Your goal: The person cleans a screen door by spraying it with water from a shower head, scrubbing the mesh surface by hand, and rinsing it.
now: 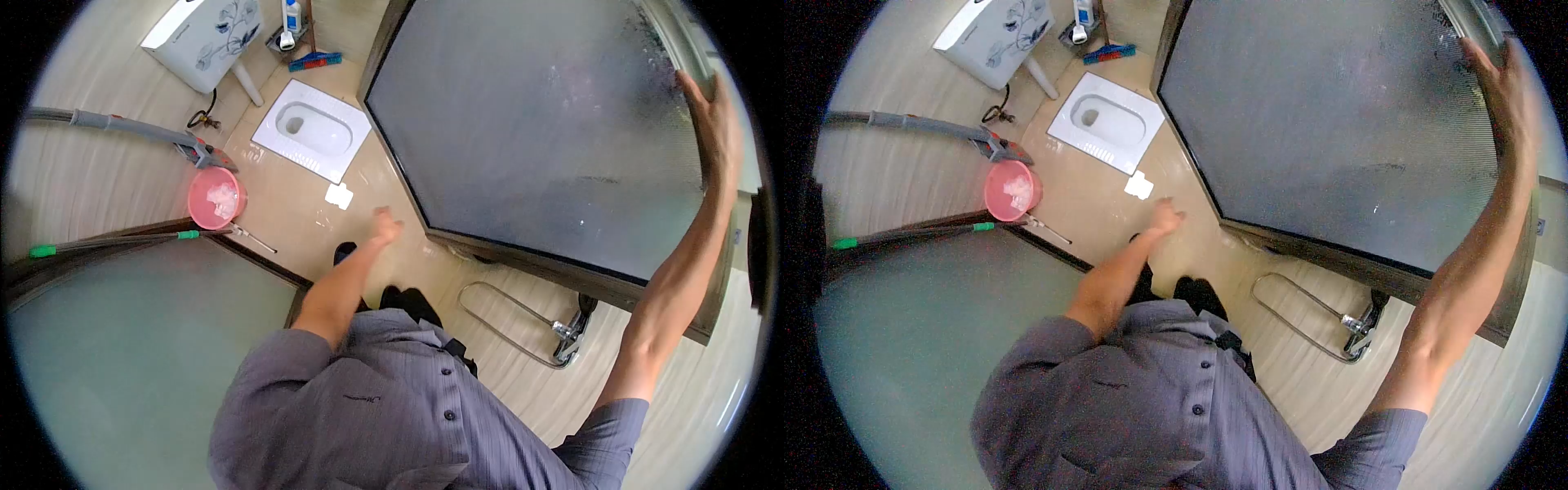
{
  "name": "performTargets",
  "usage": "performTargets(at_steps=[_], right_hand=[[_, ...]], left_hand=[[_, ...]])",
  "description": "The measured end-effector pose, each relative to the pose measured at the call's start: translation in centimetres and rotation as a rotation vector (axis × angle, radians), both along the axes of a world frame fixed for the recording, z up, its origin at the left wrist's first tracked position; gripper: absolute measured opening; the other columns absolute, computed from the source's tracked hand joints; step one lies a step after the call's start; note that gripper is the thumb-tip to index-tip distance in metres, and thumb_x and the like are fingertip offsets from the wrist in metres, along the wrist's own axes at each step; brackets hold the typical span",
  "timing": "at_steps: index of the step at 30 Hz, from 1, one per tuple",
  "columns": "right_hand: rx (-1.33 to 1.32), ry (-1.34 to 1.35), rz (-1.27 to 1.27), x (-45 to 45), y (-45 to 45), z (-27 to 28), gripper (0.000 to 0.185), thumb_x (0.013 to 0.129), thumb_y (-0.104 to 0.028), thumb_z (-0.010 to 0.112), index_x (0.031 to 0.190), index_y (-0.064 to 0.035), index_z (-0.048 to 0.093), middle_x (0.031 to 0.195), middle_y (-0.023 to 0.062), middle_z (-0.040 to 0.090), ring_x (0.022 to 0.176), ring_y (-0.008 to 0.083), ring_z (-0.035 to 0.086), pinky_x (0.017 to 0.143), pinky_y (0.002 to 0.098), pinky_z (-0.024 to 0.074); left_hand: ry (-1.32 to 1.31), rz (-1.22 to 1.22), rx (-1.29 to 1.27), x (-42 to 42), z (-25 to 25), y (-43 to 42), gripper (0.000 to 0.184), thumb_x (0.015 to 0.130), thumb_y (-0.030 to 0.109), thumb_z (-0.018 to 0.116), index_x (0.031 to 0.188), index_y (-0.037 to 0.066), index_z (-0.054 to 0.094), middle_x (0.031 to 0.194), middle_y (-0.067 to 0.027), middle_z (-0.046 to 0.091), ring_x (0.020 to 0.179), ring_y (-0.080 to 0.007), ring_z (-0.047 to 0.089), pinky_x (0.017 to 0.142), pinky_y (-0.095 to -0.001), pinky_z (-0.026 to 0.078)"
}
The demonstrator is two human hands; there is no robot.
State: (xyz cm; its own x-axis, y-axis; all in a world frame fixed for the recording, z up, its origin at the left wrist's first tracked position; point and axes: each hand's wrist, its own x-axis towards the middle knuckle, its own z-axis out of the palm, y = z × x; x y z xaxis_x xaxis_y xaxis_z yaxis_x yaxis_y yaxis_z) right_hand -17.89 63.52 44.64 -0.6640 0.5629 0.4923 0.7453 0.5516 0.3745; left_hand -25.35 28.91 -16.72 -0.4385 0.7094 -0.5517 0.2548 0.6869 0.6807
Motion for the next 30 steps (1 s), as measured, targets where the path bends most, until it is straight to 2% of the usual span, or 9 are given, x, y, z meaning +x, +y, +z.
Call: performTargets(at_steps=[3,7,9,11,13,16,22,28,30], right_hand=[[0.011,0.014,0.107,0.6,0.6,-0.4,0.056,0.092,-0.055,0.059,0.123,-0.0073,0.062,0.105,0.0137,0.071,0.093,0.0260,0.070,0.081,0.0398,0.0560],[0.040,-0.060,0.043,0.8,0.7,0.5,0.063,0.090,-0.058,0.060,0.125,-0.0064,0.061,0.108,0.0171,0.070,0.097,0.0277,0.070,0.084,0.0399,0.0556],[0.065,-0.100,0.003,-0.2,-0.5,1.2,0.067,0.089,-0.061,0.060,0.128,-0.0063,0.059,0.110,0.0187,0.070,0.100,0.0285,0.070,0.086,0.0406,0.0551],[0.190,-0.127,-0.171,-0.7,-1.0,0.7,0.074,0.087,-0.065,0.059,0.133,-0.0068,0.056,0.113,0.0211,0.068,0.106,0.0318,0.068,0.090,0.0431,0.0537],[0.226,-0.112,-0.184,-0.1,0.4,0.1,0.078,0.086,-0.066,0.059,0.138,-0.0076,0.052,0.114,0.0224,0.068,0.108,0.0336,0.067,0.092,0.0442,0.0526],[0.262,-0.071,-0.130,0.0,0.9,0.2,0.078,0.083,-0.068,0.060,0.134,-0.0089,0.054,0.113,0.0221,0.067,0.103,0.0385,0.066,0.085,0.0475,0.0523],[0.232,0.007,-0.149,0.2,0.2,0.0,0.073,0.084,-0.065,0.061,0.131,-0.0088,0.055,0.110,0.0170,0.069,0.101,0.0376,0.066,0.082,0.0477,0.0525],[0.260,0.038,-0.107,-0.1,-0.2,0.1,0.066,0.085,-0.059,0.064,0.130,-0.0120,0.057,0.108,0.0144,0.070,0.098,0.0358,0.067,0.079,0.0458,0.0524],[0.135,0.078,-0.177,-0.8,-1.6,0.1,0.068,0.088,-0.057,0.063,0.134,-0.0083,0.055,0.103,0.0130,0.071,0.093,0.0277,0.069,0.078,0.0391,0.0518]], left_hand=[[-0.045,0.029,-0.163,-3.0,-6.6,-4.8,0.067,0.081,0.032,0.068,0.132,-0.008,0.050,0.133,-0.0323,0.049,0.122,-0.0432,0.052,0.105,-0.0457,0.043],[0.017,0.171,-0.226,-6.1,-4.5,-7.3,0.064,0.082,0.033,0.067,0.128,-0.008,0.052,0.131,-0.0308,0.052,0.120,-0.0433,0.053,0.105,-0.0450,0.043],[0.076,0.217,-0.206,-7.3,-3.5,-5.7,0.063,0.083,0.034,0.066,0.128,-0.008,0.052,0.131,-0.0299,0.052,0.121,-0.0428,0.052,0.105,-0.0446,0.042],[0.028,0.247,-0.164,-8.5,-1.8,-3.7,0.063,0.083,0.036,0.065,0.126,-0.008,0.054,0.129,-0.0278,0.054,0.120,-0.0414,0.053,0.105,-0.0452,0.042],[-0.017,0.280,-0.105,-8.9,-0.6,-0.5,0.066,0.086,0.039,0.063,0.130,-0.009,0.051,0.135,-0.0293,0.050,0.126,-0.0404,0.049,0.108,-0.0445,0.039],[0.044,0.362,0.048,-8.8,3.4,5.5,0.073,0.089,0.044,0.060,0.136,-0.010,0.045,0.142,-0.0304,0.044,0.134,-0.0405,0.042,0.113,-0.0425,0.034],[0.162,0.372,0.475,-7.8,13.8,19.8,0.082,0.094,0.051,0.053,0.143,-0.012,0.034,0.151,-0.0303,0.031,0.143,-0.0390,0.029,0.118,-0.0427,0.025],[0.309,0.312,1.126,-10.7,32.7,32.6,0.083,0.095,0.049,0.052,0.147,-0.011,0.026,0.155,-0.0313,0.021,0.147,-0.0419,0.017,0.119,-0.0483,0.016],[0.388,0.246,1.278,-12.3,37.4,35.3,0.087,0.096,0.055,0.048,0.149,-0.009,0.023,0.157,-0.0305,0.018,0.148,-0.0414,0.016,0.120,-0.0489,0.014]])
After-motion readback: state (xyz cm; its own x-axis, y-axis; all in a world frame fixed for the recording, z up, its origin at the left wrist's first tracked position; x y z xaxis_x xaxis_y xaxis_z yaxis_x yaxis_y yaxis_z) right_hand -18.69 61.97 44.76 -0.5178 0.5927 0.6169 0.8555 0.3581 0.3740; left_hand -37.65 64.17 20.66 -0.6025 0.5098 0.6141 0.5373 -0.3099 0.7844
